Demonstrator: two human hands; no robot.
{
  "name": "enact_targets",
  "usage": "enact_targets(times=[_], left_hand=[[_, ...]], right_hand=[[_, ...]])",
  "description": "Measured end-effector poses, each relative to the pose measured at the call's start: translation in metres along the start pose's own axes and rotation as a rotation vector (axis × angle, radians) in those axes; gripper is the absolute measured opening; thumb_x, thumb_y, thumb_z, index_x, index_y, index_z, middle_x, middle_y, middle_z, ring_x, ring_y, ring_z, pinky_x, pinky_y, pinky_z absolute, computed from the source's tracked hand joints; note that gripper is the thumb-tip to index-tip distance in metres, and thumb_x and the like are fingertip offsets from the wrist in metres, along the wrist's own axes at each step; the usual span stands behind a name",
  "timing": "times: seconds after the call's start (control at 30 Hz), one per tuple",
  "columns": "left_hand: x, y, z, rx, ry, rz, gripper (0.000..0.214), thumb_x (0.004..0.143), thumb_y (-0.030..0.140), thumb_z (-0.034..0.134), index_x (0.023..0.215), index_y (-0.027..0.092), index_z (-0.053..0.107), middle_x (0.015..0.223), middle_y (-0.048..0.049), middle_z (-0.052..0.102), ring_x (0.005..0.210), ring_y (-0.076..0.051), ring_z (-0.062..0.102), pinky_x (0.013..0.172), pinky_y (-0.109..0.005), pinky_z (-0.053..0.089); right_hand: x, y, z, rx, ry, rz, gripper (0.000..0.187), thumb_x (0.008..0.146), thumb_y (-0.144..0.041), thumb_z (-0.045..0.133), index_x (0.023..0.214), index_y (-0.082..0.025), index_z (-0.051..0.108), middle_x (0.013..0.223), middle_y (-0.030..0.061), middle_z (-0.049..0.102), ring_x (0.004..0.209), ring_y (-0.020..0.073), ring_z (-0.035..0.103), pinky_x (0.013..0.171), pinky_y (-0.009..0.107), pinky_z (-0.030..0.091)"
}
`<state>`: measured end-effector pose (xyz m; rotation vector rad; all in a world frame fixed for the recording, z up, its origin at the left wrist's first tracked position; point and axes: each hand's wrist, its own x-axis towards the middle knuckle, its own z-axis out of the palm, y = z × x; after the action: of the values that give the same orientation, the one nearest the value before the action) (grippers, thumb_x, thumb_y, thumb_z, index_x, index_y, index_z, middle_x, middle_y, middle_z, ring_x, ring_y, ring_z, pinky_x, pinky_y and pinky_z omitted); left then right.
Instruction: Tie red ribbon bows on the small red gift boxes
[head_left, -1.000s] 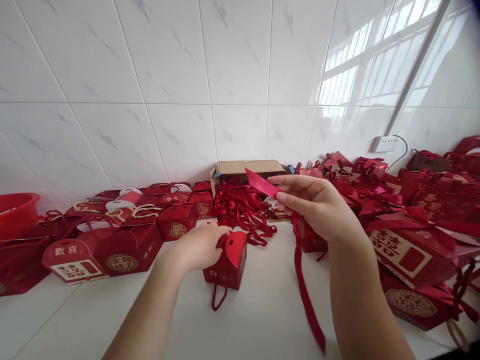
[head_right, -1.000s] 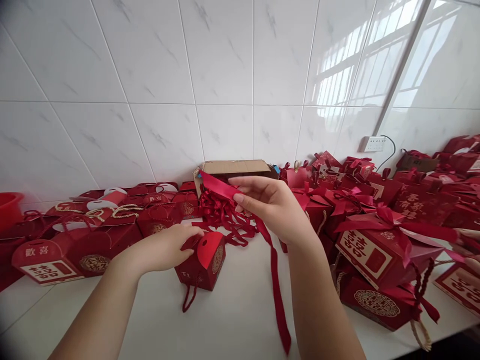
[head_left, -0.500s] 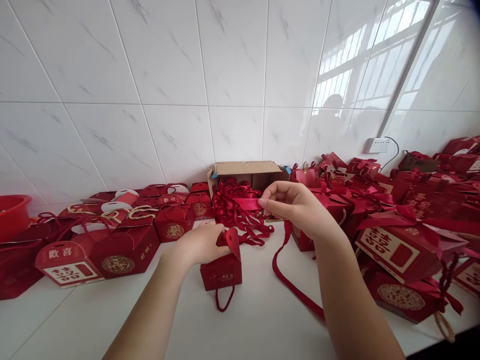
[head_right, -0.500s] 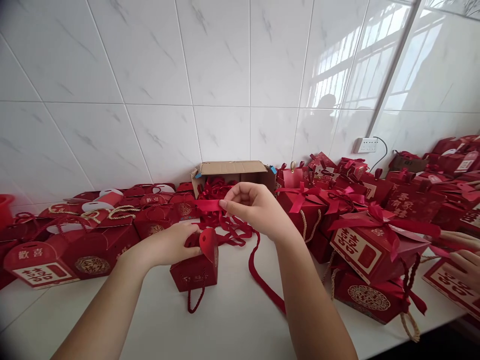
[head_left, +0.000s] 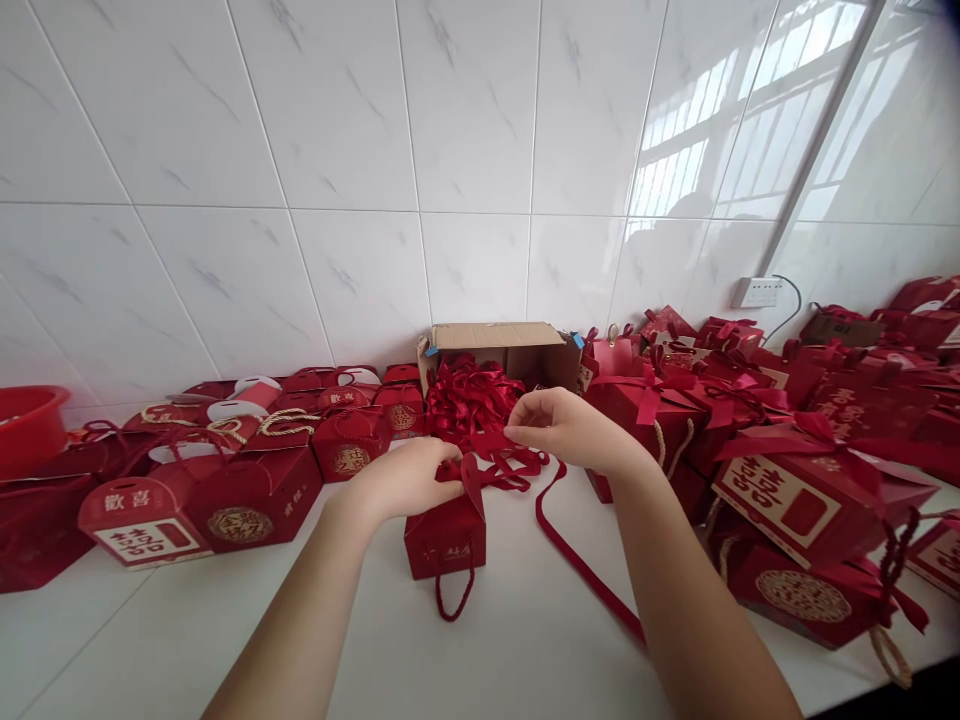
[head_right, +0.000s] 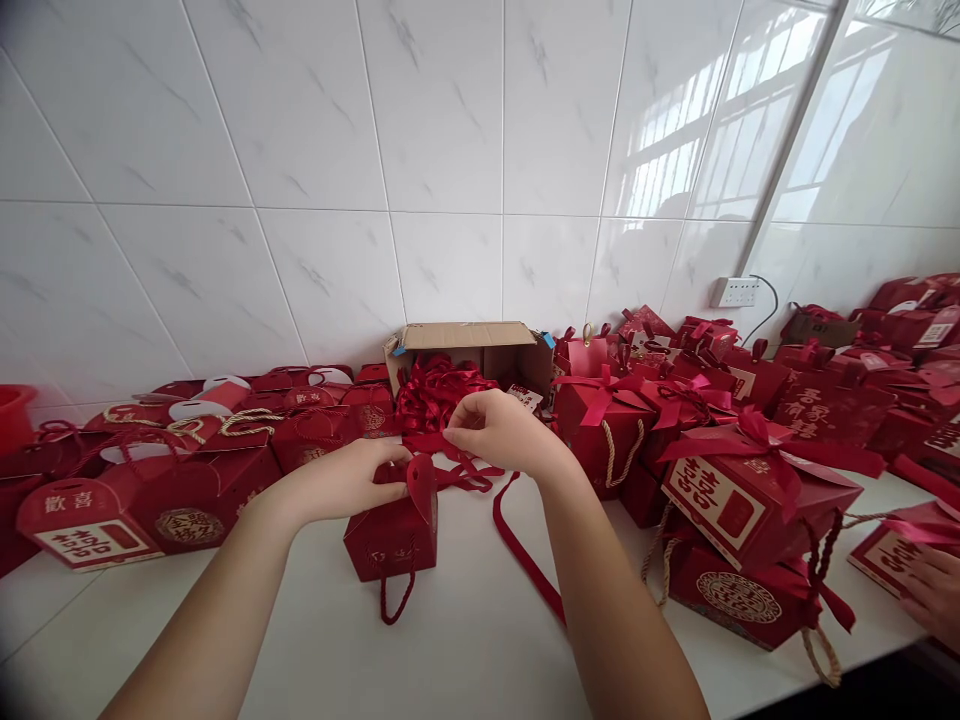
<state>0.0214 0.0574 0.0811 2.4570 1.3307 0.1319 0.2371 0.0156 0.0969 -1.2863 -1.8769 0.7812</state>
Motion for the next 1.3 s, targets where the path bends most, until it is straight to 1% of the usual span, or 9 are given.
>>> enact_targets(times=[0.07,0.17,0.33,0.53,0.77,0.93,1.1,1.3], left_hand=[[0.001,-0.001,0.0,-0.014,0.005,0.025,0.03,0.076,0.041,0.052,0.097,0.025,0.066,0.099,-0.0034,0.07,0.083,-0.022,0.065,0.062,-0.025,0.046],[0.002,-0.004,0.002,-0.028,0.01,0.034,0.03,0.076,0.039,0.052,0.099,0.026,0.065,0.103,-0.0029,0.069,0.087,-0.023,0.065,0.066,-0.026,0.046],[0.003,-0.003,0.003,-0.069,-0.013,0.004,0.032,0.074,0.037,0.054,0.101,0.026,0.065,0.104,-0.004,0.069,0.087,-0.024,0.065,0.066,-0.027,0.046],[0.002,0.001,0.001,-0.091,-0.007,-0.019,0.03,0.07,0.038,0.058,0.096,0.025,0.067,0.097,-0.0038,0.071,0.086,-0.024,0.065,0.068,-0.027,0.047],[0.002,0.001,0.001,-0.084,-0.009,-0.021,0.029,0.069,0.037,0.058,0.094,0.024,0.067,0.094,-0.0039,0.071,0.083,-0.023,0.065,0.066,-0.027,0.047],[0.001,0.0,0.0,-0.087,-0.012,-0.014,0.027,0.069,0.037,0.059,0.091,0.024,0.067,0.093,-0.0042,0.07,0.082,-0.024,0.065,0.063,-0.027,0.046],[0.001,0.002,-0.001,-0.089,-0.01,0.001,0.024,0.071,0.037,0.057,0.088,0.023,0.067,0.089,-0.0046,0.07,0.082,-0.024,0.064,0.065,-0.028,0.045],[0.002,0.002,0.002,-0.082,0.028,0.0,0.019,0.075,0.036,0.051,0.074,0.022,0.064,0.081,-0.004,0.068,0.072,-0.021,0.063,0.06,-0.027,0.043]], right_hand=[[0.007,0.009,0.002,-0.028,-0.038,0.01,0.009,0.078,-0.025,0.058,0.072,-0.018,0.061,0.069,0.0009,0.063,0.058,0.0108,0.055,0.052,0.023,0.043],[0.016,0.02,0.006,-0.025,-0.101,0.03,0.004,0.076,-0.022,0.058,0.076,-0.018,0.061,0.068,0.0011,0.064,0.059,0.012,0.057,0.052,0.023,0.045],[0.023,0.031,0.012,0.006,-0.097,0.094,0.005,0.075,-0.019,0.057,0.079,-0.02,0.055,0.062,-0.0008,0.062,0.054,0.012,0.058,0.048,0.022,0.043],[0.026,0.035,0.016,0.01,-0.189,0.133,0.01,0.069,-0.013,0.06,0.071,-0.02,0.052,0.056,-0.0025,0.06,0.048,0.0106,0.054,0.046,0.021,0.042],[0.024,0.03,0.015,0.061,-0.259,0.138,0.013,0.07,-0.014,0.06,0.071,-0.02,0.049,0.055,-0.0042,0.058,0.046,0.0092,0.053,0.045,0.019,0.041],[0.026,0.033,0.019,0.063,-0.257,0.129,0.011,0.071,-0.017,0.059,0.073,-0.02,0.049,0.056,-0.0034,0.06,0.044,0.0091,0.05,0.043,0.02,0.039],[0.029,0.035,0.025,0.043,-0.23,0.119,0.012,0.071,-0.016,0.059,0.074,-0.02,0.049,0.057,-0.0036,0.059,0.044,0.0089,0.049,0.042,0.019,0.037],[0.03,0.034,0.03,0.02,-0.244,0.12,0.011,0.073,-0.017,0.059,0.076,-0.02,0.049,0.058,-0.0028,0.061,0.044,0.0086,0.05,0.044,0.02,0.039]])
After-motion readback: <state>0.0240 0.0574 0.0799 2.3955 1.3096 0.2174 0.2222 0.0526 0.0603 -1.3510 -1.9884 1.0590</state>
